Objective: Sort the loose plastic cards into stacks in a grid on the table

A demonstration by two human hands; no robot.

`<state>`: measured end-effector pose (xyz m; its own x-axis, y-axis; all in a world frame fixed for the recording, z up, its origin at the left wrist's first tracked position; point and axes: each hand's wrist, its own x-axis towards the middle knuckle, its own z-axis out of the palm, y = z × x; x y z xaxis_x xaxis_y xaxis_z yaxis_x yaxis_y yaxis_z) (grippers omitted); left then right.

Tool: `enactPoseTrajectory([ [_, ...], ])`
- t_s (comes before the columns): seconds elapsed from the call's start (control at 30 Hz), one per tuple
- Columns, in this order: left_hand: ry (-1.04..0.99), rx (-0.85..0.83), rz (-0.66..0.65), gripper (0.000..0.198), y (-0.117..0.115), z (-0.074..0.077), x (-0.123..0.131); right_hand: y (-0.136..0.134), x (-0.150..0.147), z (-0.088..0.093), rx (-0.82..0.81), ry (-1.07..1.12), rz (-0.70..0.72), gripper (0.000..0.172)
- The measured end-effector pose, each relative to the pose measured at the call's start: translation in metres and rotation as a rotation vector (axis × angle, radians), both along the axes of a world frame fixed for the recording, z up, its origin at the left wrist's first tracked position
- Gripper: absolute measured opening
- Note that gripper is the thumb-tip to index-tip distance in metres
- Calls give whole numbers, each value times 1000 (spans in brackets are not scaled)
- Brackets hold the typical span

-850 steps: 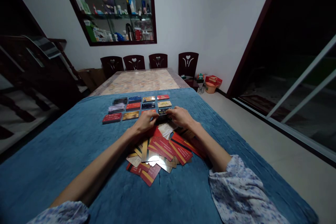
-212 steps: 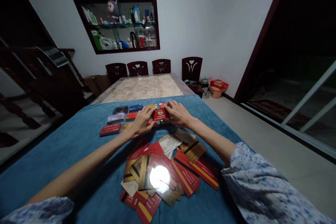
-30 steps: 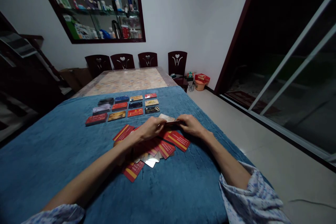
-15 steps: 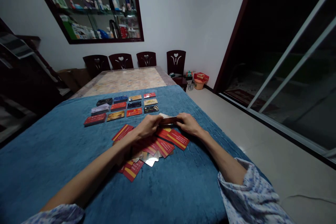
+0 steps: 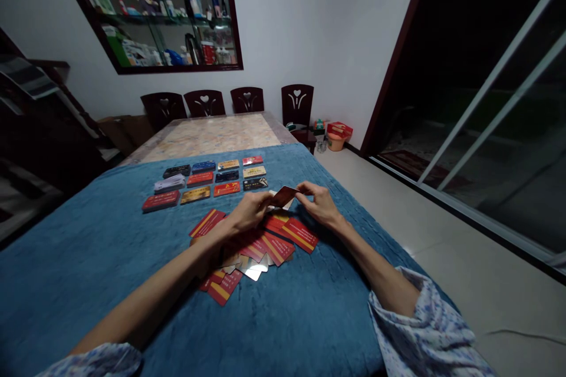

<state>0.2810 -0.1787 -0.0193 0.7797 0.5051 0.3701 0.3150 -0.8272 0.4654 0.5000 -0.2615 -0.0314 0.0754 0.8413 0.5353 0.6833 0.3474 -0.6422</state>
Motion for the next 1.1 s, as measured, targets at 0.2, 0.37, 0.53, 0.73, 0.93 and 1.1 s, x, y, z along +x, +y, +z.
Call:
enactPoseTrajectory([
  [0.2,8,49,-5,33,-2,0,2,-3,-5,5,85,-10,-17,20],
  [0.37,-67,76,93,23,0,-1,4,-5,-4,7,183,-169,-38,25],
  [0.53,-190,72,77,22,-5,3,5,-5,0,6,232,-389,-58,27],
  [0.73,-205,20,22,16,-14,0,10,-2,-7,3,253,-469,29,26],
  [0.93,-142,-22,43,14,-16,-8,12,0,-18,0,253,-492,79,29],
  [1.1,-98,-23,86,12,-11,-8,9,1,-15,-4,234,-463,86,29],
])
